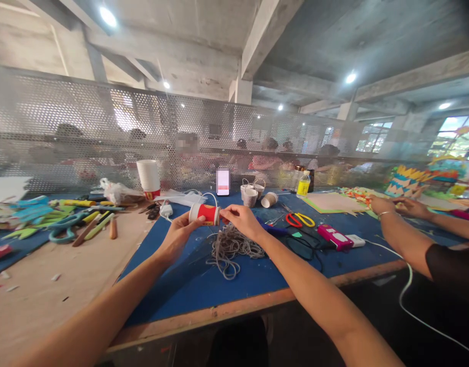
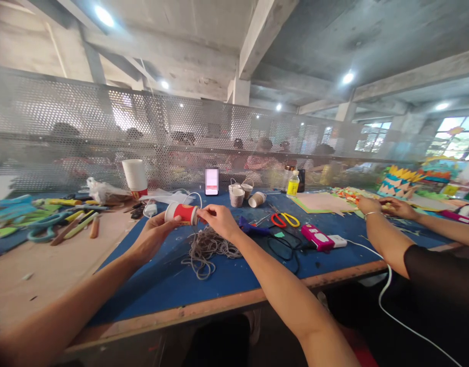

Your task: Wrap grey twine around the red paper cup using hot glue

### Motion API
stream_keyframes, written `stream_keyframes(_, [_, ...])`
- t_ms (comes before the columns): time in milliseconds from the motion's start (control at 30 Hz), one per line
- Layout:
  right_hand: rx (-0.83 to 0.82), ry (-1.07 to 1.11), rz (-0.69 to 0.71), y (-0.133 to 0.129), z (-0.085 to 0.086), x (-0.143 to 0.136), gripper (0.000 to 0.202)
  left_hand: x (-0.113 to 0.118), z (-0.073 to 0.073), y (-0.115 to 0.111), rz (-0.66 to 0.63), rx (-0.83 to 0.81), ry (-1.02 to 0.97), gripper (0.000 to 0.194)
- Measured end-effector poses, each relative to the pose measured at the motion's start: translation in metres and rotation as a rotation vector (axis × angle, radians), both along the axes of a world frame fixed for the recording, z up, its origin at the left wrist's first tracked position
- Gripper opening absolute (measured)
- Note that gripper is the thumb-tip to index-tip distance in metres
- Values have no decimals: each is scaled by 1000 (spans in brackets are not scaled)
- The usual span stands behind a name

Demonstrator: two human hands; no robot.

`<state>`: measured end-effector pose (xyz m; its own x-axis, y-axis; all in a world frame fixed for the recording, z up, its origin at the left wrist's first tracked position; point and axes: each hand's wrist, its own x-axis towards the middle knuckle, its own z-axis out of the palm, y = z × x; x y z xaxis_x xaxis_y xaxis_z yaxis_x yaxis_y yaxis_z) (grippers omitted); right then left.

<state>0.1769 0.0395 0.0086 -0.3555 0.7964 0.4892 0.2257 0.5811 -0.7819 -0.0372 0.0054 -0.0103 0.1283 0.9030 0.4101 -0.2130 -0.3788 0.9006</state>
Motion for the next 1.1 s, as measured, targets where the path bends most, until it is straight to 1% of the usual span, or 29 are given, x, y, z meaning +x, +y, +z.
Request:
stream_keyframes(133, [-58, 81, 49, 1, -2, -2, 24, -2, -2, 1, 1, 1, 37, 42])
stream_keyframes(267, [-94, 93, 33, 4, -3, -3, 20, -3, -4, 0, 6, -16, 69, 39])
stream_keyframes(400, [-97, 73, 7, 5, -7, -6, 20, -2, -4, 0, 0, -66, 57, 43])
stream_keyframes(467, [-51, 39, -20, 3, -8, -7, 19, -1, -3, -1, -4, -70, 33, 40])
stream_keyframes(633, [174, -105, -62, -9, -6, -11, 12, 2, 1, -1, 11, -101, -52, 26])
stream_keyframes(733, [273, -173, -58, -13, -5, -11, 8, 1, 3, 0, 48, -130, -68, 28])
stream_keyframes(800, [320, -190, -79, -12, -5, -11, 8, 1, 5, 0, 65, -150, -80, 30])
stream_keyframes(933, [358, -132, -173, -5, -7, -8, 10, 2, 7, -1, 59, -157, -99, 29])
stream_keyframes(1033, [321, -142, -160, -2, -9, -8, 13, 2, 7, -2, 33, -153, -98, 28])
stream_keyframes(1100, [292, -161, -134, -2, -10, -8, 10, 3, 7, -2, 24, -146, -99, 28])
